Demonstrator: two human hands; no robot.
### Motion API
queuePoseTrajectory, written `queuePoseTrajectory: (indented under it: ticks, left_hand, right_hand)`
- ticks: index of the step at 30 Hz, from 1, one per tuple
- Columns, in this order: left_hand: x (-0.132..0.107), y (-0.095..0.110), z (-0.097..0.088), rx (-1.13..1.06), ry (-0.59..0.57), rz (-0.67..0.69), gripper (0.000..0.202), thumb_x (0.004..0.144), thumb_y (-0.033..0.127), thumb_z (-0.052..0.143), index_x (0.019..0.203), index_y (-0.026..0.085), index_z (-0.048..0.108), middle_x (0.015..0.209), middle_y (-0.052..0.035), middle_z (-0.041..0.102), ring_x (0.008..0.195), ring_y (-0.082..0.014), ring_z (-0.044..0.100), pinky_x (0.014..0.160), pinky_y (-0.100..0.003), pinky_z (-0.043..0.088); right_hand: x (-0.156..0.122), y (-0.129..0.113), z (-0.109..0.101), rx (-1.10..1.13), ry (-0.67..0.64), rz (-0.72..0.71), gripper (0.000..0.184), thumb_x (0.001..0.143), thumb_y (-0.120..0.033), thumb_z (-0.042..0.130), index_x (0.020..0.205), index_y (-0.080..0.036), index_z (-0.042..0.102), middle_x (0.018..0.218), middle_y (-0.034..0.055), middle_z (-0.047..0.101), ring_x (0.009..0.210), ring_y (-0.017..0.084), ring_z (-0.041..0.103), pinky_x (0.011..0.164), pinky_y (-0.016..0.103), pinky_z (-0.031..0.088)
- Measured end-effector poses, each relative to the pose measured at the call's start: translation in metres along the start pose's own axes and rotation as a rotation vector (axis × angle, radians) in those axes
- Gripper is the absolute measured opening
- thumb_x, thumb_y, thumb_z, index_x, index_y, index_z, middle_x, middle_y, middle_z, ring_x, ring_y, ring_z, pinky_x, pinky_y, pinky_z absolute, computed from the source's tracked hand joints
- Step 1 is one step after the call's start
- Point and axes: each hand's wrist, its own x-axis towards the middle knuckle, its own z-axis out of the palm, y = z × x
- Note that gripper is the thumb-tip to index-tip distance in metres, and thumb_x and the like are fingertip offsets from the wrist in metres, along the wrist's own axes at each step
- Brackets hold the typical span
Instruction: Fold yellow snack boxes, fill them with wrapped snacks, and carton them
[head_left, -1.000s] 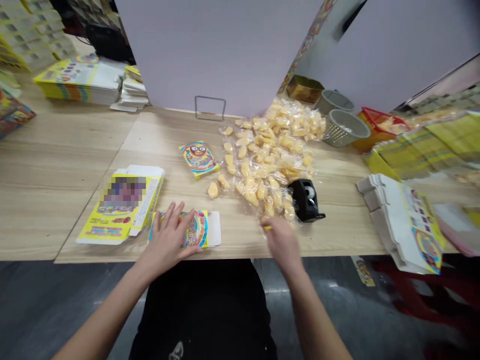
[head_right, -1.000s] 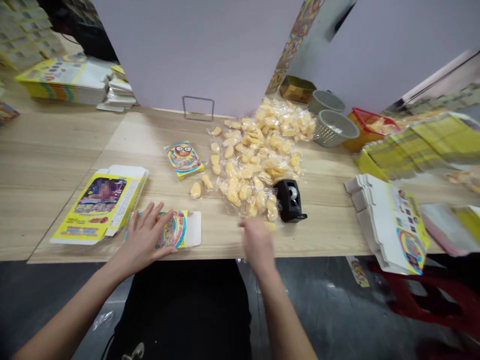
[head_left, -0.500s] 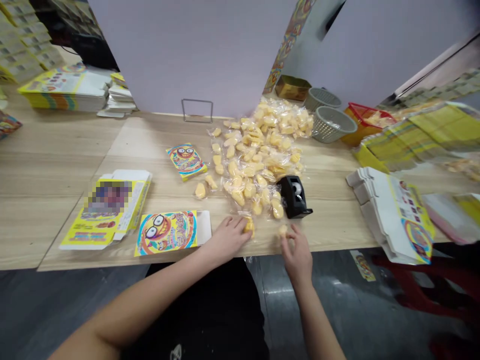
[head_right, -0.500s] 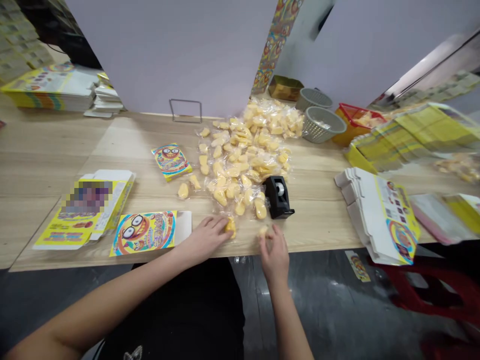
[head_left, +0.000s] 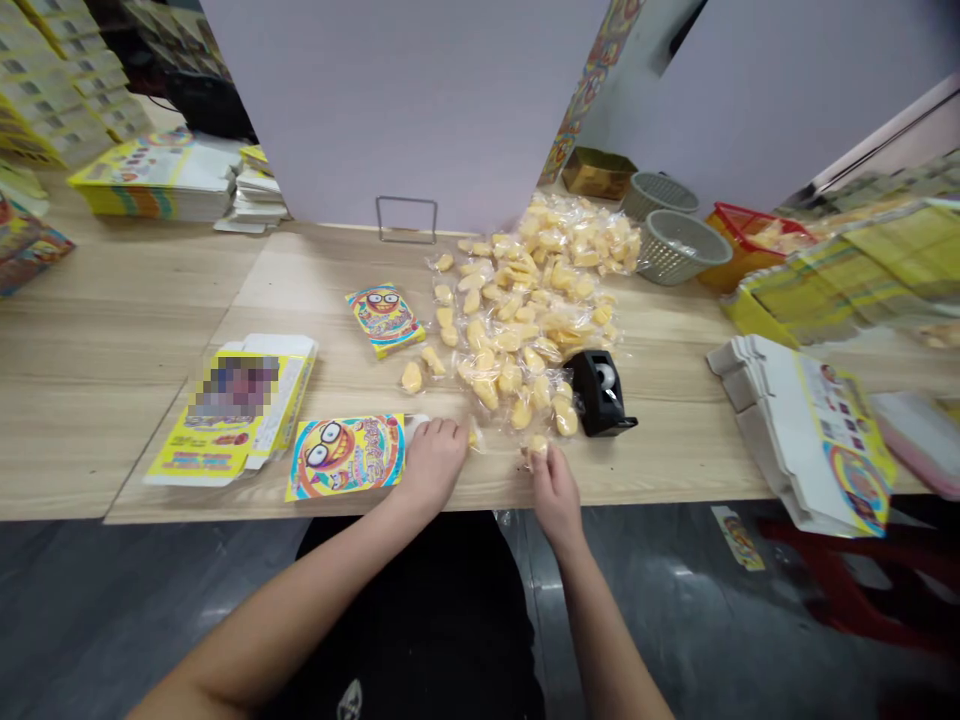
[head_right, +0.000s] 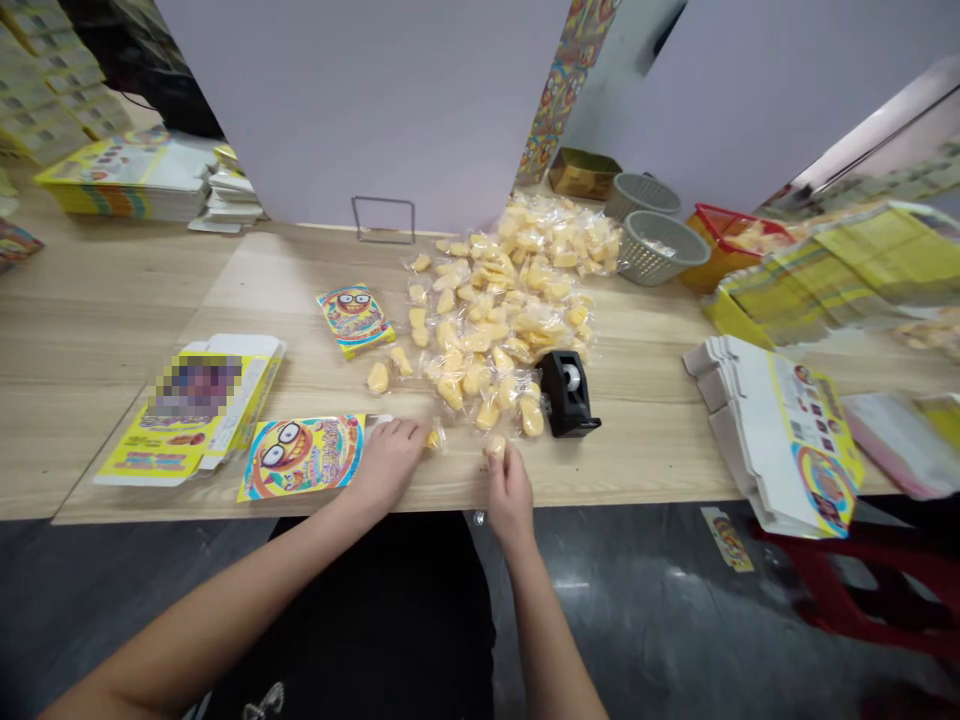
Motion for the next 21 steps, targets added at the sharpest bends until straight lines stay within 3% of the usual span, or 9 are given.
queuePoseTrajectory:
  ticks: [2,4,6,8,10,13,15,17,21]
  left_hand:
    - [-0.002,-0.003,0.002,-0.021,-0.022,0.077,0.018,0.090,0.012,0.049,0.103,0.013,0.061,0.095,-0.0102,0.069,0.093,-0.0239,0.063,0.082,-0.036,0.047]
    - [-0.008,0.000,0.004,-0.030,-0.036,0.123,0.021,0.091,0.013,0.047,0.107,0.013,0.061,0.100,-0.0100,0.070,0.096,-0.0226,0.064,0.087,-0.036,0.047]
    - [-0.018,0.004,0.002,-0.026,-0.036,0.135,0.029,0.091,0.013,0.045,0.117,0.011,0.058,0.114,-0.0133,0.067,0.109,-0.0239,0.061,0.098,-0.040,0.042]
    - [-0.034,-0.001,-0.005,-0.023,-0.007,0.128,0.040,0.091,0.020,0.047,0.129,0.009,0.050,0.131,-0.0165,0.058,0.125,-0.0270,0.051,0.109,-0.046,0.030]
    - [-0.052,-0.019,-0.016,-0.021,0.039,0.091,0.057,0.089,0.033,0.053,0.138,0.010,0.040,0.144,-0.0169,0.047,0.137,-0.0294,0.037,0.115,-0.050,0.019]
    - [-0.075,-0.067,-0.029,0.013,0.050,-0.029,0.082,0.079,0.053,0.062,0.145,0.015,0.031,0.153,-0.0156,0.032,0.143,-0.0329,0.023,0.116,-0.055,0.008]
    - [-0.082,-0.097,-0.031,0.030,-0.013,-0.078,0.088,0.074,0.058,0.064,0.146,0.021,0.030,0.155,-0.0147,0.029,0.143,-0.0345,0.023,0.114,-0.057,0.010]
    - [-0.084,-0.115,-0.029,0.025,-0.060,-0.083,0.090,0.072,0.059,0.066,0.146,0.025,0.029,0.153,-0.0143,0.031,0.141,-0.0338,0.027,0.113,-0.055,0.013]
    - [-0.079,-0.113,-0.021,-0.025,-0.049,0.002,0.093,0.068,0.060,0.069,0.145,0.024,0.031,0.149,-0.0152,0.038,0.138,-0.0327,0.031,0.114,-0.053,0.011]
  right_hand:
    - [0.003,-0.005,-0.007,0.140,-0.038,0.061,0.040,0.095,-0.045,0.039,0.118,-0.017,0.055,0.094,0.0101,0.068,0.079,0.021,0.064,0.074,0.037,0.054]
    - [0.009,-0.014,-0.005,0.134,-0.002,0.011,0.044,0.095,-0.043,0.040,0.129,-0.017,0.047,0.102,0.0117,0.068,0.078,0.020,0.065,0.074,0.037,0.054]
    - [0.018,-0.024,0.005,0.015,0.065,-0.142,0.049,0.094,-0.040,0.045,0.138,-0.018,0.040,0.120,0.0156,0.062,0.093,0.022,0.065,0.083,0.041,0.053]
    - [0.026,-0.034,0.021,-0.162,0.057,-0.356,0.046,0.093,-0.037,0.048,0.135,-0.020,0.044,0.133,0.0169,0.054,0.115,0.027,0.057,0.096,0.047,0.047]
    - [0.028,-0.038,0.035,-0.359,-0.074,-0.561,0.041,0.092,-0.037,0.051,0.129,-0.020,0.051,0.142,0.0166,0.047,0.133,0.031,0.042,0.107,0.055,0.035]
    - [0.019,-0.033,0.046,-0.546,-0.298,-0.717,0.061,0.087,-0.043,0.058,0.140,-0.018,0.041,0.151,0.0167,0.034,0.143,0.037,0.020,0.112,0.064,0.019]
    - [0.012,-0.025,0.047,-0.551,-0.365,-0.756,0.069,0.089,-0.039,0.056,0.148,-0.015,0.029,0.151,0.0166,0.036,0.144,0.035,0.019,0.112,0.061,0.024]
    - [0.010,-0.018,0.049,-0.479,-0.419,-0.793,0.062,0.094,-0.030,0.048,0.150,-0.017,0.024,0.148,0.0147,0.041,0.143,0.029,0.024,0.111,0.053,0.033]
    - [0.018,-0.024,0.063,-0.310,-0.500,-0.836,0.050,0.095,-0.025,0.046,0.143,-0.018,0.037,0.142,0.0127,0.049,0.142,0.026,0.029,0.107,0.048,0.042]
